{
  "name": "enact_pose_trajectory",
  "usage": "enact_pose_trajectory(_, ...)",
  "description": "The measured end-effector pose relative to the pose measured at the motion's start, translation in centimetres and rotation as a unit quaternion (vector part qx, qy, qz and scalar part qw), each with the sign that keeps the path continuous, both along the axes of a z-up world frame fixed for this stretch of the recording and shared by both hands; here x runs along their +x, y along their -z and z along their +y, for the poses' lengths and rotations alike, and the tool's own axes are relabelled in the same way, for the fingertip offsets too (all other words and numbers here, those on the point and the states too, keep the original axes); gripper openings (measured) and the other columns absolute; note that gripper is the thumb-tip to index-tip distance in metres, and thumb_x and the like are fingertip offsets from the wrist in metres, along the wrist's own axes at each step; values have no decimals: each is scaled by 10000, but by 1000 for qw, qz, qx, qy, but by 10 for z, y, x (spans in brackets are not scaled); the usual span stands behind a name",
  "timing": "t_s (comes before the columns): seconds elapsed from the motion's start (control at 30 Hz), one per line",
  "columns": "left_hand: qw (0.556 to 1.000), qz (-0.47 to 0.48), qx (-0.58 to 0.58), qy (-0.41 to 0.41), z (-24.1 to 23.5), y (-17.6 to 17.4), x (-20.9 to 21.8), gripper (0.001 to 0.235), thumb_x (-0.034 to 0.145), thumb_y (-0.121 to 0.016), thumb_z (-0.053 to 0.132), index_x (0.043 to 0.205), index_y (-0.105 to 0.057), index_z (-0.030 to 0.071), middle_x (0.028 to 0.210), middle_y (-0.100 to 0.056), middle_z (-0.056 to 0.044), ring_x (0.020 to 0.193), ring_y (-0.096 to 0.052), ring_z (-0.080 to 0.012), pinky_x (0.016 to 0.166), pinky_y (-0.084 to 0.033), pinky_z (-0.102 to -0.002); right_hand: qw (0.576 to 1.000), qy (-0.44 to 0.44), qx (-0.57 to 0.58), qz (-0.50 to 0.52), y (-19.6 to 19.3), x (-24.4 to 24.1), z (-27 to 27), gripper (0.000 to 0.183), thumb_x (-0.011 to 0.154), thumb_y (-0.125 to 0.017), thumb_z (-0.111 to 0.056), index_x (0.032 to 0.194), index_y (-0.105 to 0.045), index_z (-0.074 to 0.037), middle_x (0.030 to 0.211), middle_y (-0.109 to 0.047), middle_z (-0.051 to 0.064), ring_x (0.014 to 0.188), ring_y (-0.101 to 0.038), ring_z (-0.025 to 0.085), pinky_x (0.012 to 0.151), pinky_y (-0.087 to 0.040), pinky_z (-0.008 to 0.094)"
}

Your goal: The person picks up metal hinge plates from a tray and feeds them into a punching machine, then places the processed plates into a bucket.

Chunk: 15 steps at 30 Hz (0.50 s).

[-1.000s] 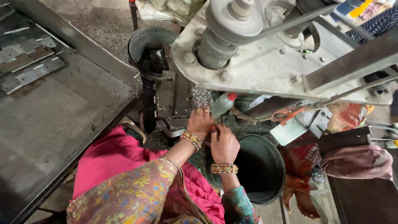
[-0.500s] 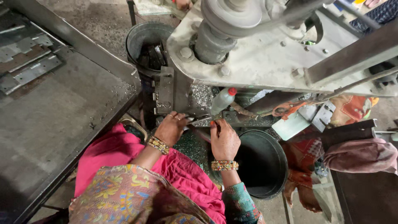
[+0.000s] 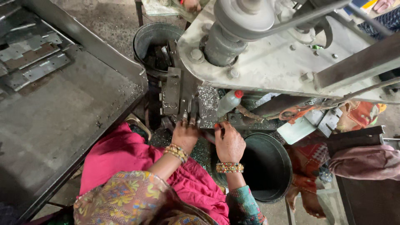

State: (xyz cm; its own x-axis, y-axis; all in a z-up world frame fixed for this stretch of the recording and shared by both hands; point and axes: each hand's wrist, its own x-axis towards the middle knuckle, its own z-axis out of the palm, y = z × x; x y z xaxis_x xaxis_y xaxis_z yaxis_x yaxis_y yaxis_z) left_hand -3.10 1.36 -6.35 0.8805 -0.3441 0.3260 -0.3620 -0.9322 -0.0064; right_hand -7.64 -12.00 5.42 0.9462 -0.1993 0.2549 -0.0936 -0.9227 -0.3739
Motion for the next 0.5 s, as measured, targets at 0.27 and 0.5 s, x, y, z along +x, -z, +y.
enact_pose_trajectory(0.27,981,190,-10,-28,24,-35,17,410,911,-600,137,1321,-619,134,1428,-573,-39,1315,-476,-242,1003,-415,-430,996,-25,-38,73,11,4,-6,284,907,-633,-412,1011,-723,-163,897,-752,135,841,-707,386,729,-537,526)
enact_pose_trajectory(0.5,994,59,-92,-7,33,-43,26,614,701,-646,353,1251,-689,83,1254,-684,-58,1154,-524,-281,855,-409,-445,956,-27,-94,276,104,-47,-31,378,909,-622,-484,1017,-695,-129,894,-738,163,850,-727,359,751,-579,489)
